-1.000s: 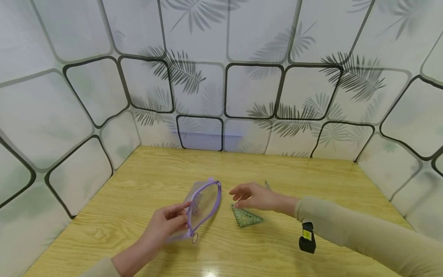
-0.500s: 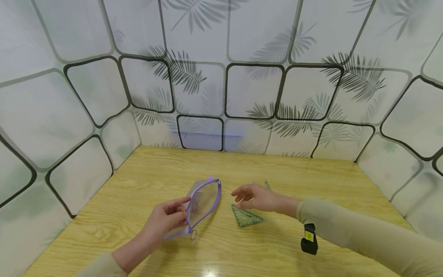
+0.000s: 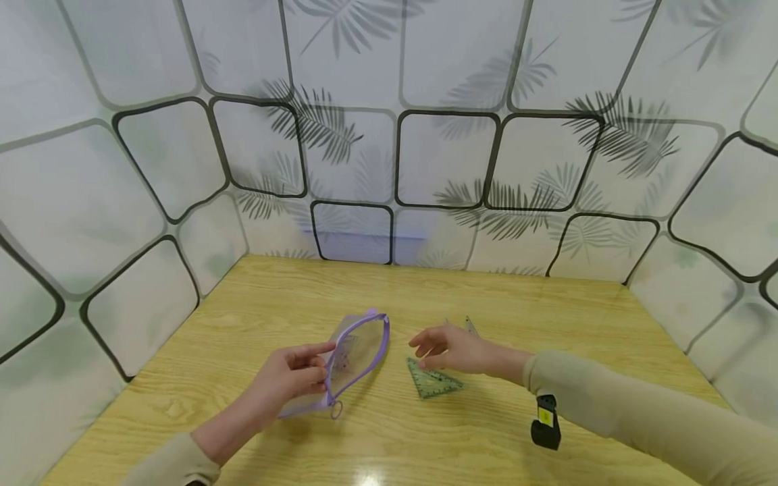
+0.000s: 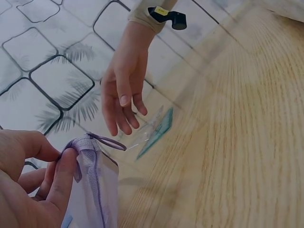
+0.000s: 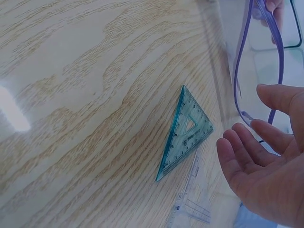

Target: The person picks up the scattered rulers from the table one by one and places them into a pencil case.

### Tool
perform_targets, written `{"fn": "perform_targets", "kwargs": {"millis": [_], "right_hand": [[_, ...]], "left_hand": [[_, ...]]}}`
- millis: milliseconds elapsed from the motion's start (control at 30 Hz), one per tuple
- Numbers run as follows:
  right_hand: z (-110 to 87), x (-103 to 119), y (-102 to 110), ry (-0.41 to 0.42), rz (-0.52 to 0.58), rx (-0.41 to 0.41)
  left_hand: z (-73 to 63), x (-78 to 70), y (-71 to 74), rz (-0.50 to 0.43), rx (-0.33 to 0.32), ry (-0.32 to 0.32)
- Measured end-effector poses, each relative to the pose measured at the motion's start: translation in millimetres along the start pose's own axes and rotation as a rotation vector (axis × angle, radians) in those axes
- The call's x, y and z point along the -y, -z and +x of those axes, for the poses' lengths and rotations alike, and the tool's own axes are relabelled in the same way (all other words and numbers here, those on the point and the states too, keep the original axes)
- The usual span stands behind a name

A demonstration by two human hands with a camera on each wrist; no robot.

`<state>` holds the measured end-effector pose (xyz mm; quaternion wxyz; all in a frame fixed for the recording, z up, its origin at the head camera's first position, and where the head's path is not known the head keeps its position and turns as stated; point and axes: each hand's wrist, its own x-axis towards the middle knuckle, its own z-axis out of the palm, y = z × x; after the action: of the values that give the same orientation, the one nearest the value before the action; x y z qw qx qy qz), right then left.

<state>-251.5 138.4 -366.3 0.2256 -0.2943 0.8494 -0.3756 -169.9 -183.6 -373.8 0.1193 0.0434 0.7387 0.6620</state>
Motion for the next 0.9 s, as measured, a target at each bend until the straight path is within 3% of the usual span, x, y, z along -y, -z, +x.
{"fn": "perform_targets", "kwargs": {"millis": [233, 600, 900], "right_hand": [[-1.9, -0.9, -1.8, 0.012, -0.002, -0.001], [-3.0, -6.5, -3.9, 0.003, -0.045, -0.001], [-5.0, -11.6, -4.6, -0.002, -0.053, -0.016]], "left_hand": [[0.5, -3.3, 3.9, 0.028, 0.035, 0.007], [1.1, -7.6, 9.4, 0.089, 0.147, -0.001], [4.2, -6.7, 12.9, 0.092, 0.154, 0.004]]}}
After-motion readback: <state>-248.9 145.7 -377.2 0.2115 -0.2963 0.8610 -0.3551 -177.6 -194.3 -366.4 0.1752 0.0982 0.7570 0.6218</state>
